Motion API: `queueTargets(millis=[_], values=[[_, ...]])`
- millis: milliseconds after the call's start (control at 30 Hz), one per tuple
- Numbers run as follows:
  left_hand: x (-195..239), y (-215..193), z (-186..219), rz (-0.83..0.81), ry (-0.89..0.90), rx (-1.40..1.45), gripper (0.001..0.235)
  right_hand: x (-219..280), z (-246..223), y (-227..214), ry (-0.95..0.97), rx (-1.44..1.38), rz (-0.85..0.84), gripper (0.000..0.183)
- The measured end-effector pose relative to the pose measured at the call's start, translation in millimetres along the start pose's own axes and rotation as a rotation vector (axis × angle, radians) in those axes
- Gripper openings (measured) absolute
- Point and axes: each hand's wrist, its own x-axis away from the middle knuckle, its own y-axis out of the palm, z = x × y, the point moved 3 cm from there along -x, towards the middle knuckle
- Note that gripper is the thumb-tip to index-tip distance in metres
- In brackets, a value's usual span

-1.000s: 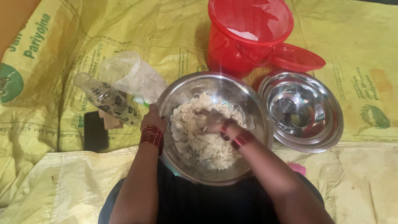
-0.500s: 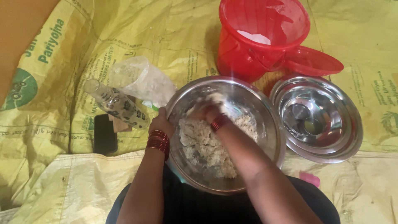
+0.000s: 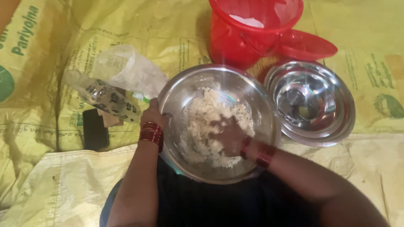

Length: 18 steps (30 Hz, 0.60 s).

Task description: The person kneads a crumbly dough mixture in a large metal bowl using both hands. They periodically add water from a plastic bottle and continue kneading until the mixture forms a cohesive ball.

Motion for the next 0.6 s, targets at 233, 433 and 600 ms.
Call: queueTargets(millis=[233, 433, 600], values=[[3.3, -1.5, 0.6, -0.009, -0.027, 0.017, 0.066, 25.3, 40.1, 36.1, 0.091, -0.200, -0.118, 0.114], [-6.6, 0.6, -6.6, 0.003, 0.065, -0.019, 0.081, -18.5, 0.6, 42.4, 0.114, -0.058, -0.213, 0.096], [-15.5, 6.5, -19.1, 0.038, 0.153, 0.019, 0.085, -62.0, 4.1, 27.1, -0.053, 0.099, -0.098, 0.107]])
